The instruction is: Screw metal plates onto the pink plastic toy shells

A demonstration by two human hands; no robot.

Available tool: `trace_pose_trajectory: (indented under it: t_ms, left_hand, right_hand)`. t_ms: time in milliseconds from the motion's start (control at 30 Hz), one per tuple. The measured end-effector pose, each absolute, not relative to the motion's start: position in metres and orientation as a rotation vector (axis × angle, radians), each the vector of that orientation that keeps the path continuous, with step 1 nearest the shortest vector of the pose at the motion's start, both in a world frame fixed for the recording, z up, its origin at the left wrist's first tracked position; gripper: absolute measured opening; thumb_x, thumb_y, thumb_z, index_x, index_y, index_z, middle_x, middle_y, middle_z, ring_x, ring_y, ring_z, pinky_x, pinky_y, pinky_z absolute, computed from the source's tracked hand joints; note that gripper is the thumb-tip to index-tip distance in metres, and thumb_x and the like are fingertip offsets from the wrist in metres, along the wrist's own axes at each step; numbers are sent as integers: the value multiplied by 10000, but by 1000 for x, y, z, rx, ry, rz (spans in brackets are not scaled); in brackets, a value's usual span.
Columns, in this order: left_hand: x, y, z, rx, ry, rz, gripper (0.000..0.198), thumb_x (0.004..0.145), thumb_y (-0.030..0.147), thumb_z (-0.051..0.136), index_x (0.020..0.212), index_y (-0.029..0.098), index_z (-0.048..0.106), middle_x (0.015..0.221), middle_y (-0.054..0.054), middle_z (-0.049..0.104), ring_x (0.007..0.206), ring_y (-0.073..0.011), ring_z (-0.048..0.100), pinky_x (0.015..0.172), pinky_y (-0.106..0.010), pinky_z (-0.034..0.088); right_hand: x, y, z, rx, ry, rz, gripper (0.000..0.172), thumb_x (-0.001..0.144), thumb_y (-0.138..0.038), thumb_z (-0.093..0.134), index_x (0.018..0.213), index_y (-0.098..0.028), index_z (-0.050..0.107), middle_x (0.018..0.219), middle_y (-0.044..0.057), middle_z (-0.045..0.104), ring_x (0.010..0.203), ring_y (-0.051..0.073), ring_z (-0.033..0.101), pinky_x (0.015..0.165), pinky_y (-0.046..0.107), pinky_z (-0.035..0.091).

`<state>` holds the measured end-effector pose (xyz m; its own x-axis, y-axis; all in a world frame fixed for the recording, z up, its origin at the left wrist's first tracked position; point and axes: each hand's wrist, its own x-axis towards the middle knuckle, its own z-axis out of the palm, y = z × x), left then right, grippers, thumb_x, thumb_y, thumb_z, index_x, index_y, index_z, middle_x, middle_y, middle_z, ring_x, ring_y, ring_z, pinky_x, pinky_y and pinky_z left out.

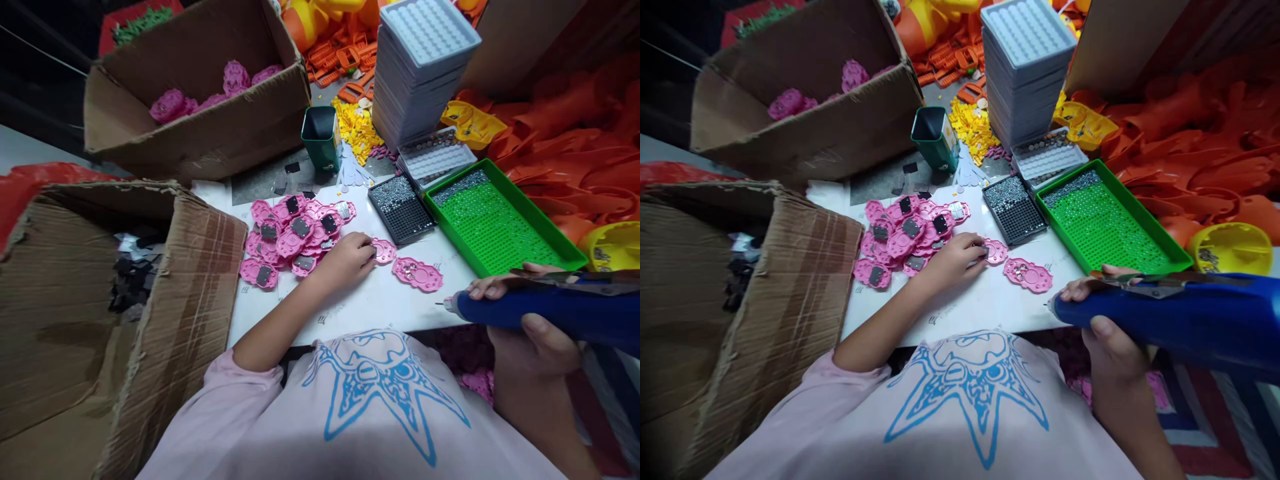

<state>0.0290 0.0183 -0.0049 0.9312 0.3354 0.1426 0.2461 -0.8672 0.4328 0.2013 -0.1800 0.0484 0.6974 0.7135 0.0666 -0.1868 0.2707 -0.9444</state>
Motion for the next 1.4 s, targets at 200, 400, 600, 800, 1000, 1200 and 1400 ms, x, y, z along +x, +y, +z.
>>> trace_pose_trajectory:
  t_ms: [200, 400, 600, 800, 1000, 1200, 1400]
  left_hand:
    - [23, 6, -13, 2773, 465, 294, 178, 908, 252, 543, 900, 139, 680, 958, -112, 624, 902, -213, 543, 791, -346, 459]
    - [15, -14, -18, 2663, 454, 416, 166, 909, 235, 539, 908, 147, 679, 995, -114, 613, 939, -208, 533, 818, -353, 474]
    - [-5, -28, -25, 2447, 487, 594, 153, 910, 202, 542, 946, 160, 684, 1068, -116, 574, 1031, -205, 546, 868, -368, 500]
    - [-13, -28, -32, 2492, 424, 728, 220, 883, 86, 490, 1035, 133, 641, 1155, -154, 541, 1198, -263, 474, 965, -458, 472]
    - [-7, -25, -30, 2528, 508, 758, 210, 866, 269, 592, 989, 100, 613, 1027, -147, 590, 1025, -248, 527, 895, -445, 501]
    - [-3, -14, -24, 2565, 416, 633, 191, 899, 251, 557, 978, 97, 637, 986, -125, 641, 964, -227, 543, 851, -392, 507]
    - [1, -9, -24, 2533, 332, 565, 200, 920, 212, 514, 1033, 103, 637, 1083, -141, 642, 1010, -221, 545, 895, -402, 496]
  right_hand:
    - [200, -171, 50, -1079, -591, 640, 430, 670, -339, 648, 1091, -263, 603, 710, 10, 594, 670, 184, 555, 692, 388, 493]
    - [192, -154, 40, -1009, -649, 679, 411, 674, -336, 652, 1070, -245, 593, 698, 10, 593, 645, 177, 571, 649, 371, 501]
    - [201, -149, 29, -955, -744, 661, 453, 653, -284, 572, 1100, -212, 596, 716, 24, 614, 627, 185, 580, 642, 376, 484]
    - [217, -151, 32, -1027, -716, 569, 472, 594, -283, 508, 1049, -210, 613, 643, 13, 601, 550, 206, 553, 573, 385, 456]
    - [226, -157, 29, -1131, -631, 533, 497, 548, -315, 468, 1025, -238, 580, 628, -12, 591, 533, 209, 519, 564, 403, 446]
    - [224, -155, 33, -1150, -637, 563, 509, 528, -299, 477, 1025, -233, 570, 624, -17, 580, 536, 212, 520, 582, 409, 437]
    - [219, -152, 39, -1145, -649, 578, 497, 518, -266, 483, 1004, -240, 582, 620, -14, 587, 539, 208, 519, 575, 403, 444]
